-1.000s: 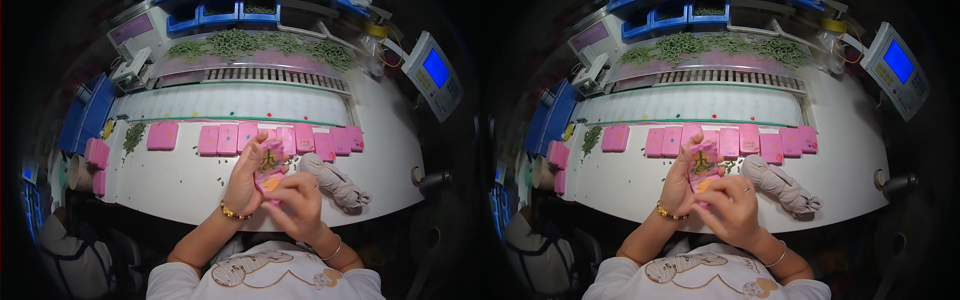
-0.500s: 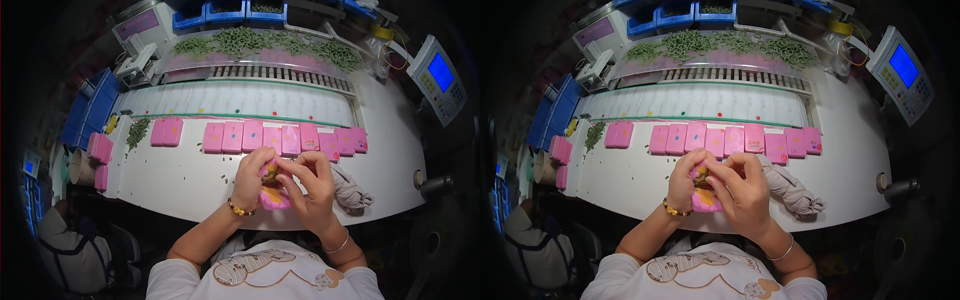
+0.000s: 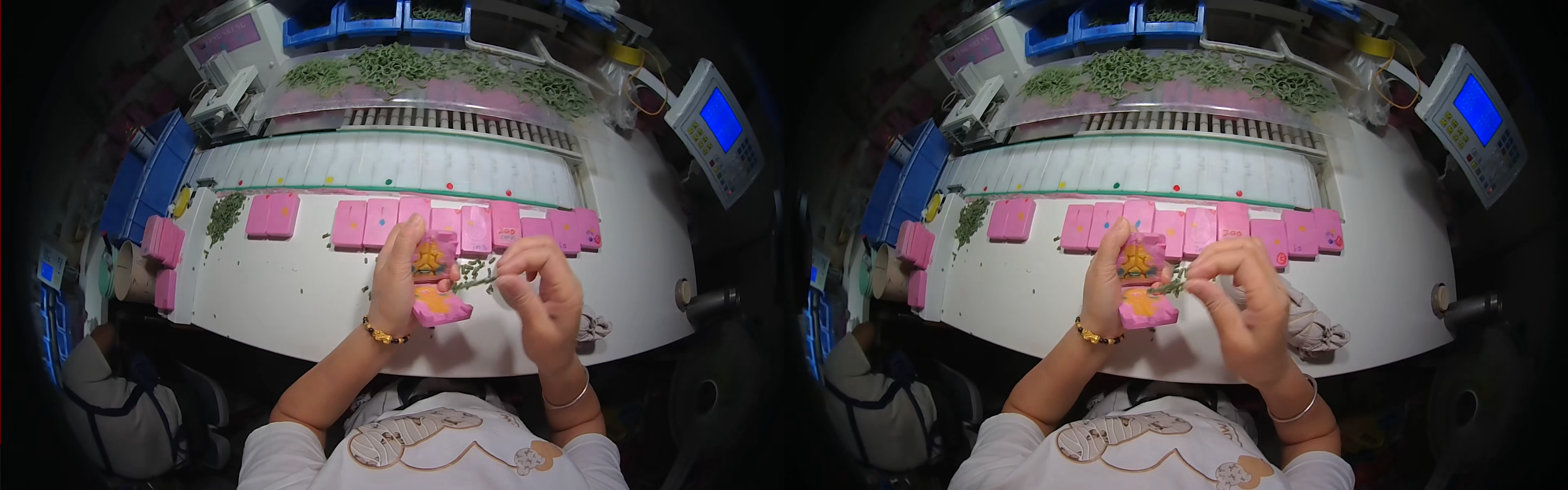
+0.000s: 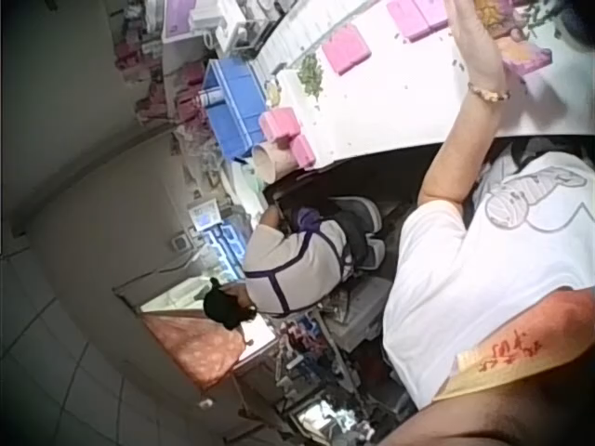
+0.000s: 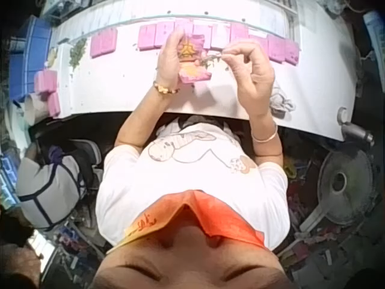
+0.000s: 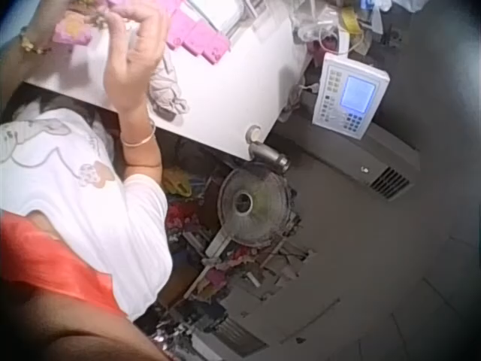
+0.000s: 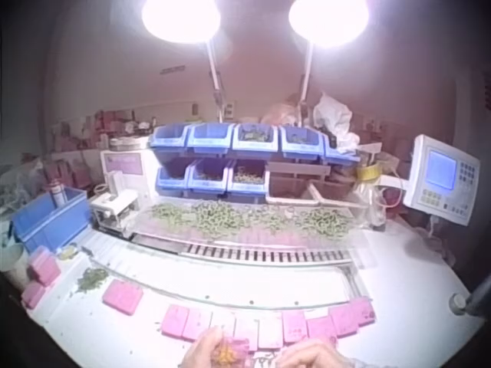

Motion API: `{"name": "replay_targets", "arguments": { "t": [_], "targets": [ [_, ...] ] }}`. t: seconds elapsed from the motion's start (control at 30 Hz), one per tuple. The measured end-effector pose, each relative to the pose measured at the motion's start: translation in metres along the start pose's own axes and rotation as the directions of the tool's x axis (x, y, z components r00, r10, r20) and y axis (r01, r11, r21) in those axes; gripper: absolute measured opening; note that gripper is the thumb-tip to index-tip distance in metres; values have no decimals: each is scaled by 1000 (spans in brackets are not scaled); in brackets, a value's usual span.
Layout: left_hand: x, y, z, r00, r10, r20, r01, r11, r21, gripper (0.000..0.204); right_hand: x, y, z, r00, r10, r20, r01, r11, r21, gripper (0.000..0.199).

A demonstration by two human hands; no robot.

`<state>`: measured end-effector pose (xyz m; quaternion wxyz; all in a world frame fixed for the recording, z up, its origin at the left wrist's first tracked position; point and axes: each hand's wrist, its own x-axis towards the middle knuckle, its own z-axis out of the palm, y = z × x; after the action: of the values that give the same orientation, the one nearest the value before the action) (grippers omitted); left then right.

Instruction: The recorder is placing small green decorative items into pink silicone molds on a production line workstation.

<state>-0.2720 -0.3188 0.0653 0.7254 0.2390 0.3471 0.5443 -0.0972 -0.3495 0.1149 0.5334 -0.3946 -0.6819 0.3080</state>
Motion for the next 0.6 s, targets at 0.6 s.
{"name": "replay_targets", "arguments": {
  "t": [0.6],
  "targets": [
    [-16, -7, 5, 913, 334, 235, -408, 785, 467, 12, 6, 23, 2, 969, -242, 49, 239, 875, -422, 16]
  ]
}}
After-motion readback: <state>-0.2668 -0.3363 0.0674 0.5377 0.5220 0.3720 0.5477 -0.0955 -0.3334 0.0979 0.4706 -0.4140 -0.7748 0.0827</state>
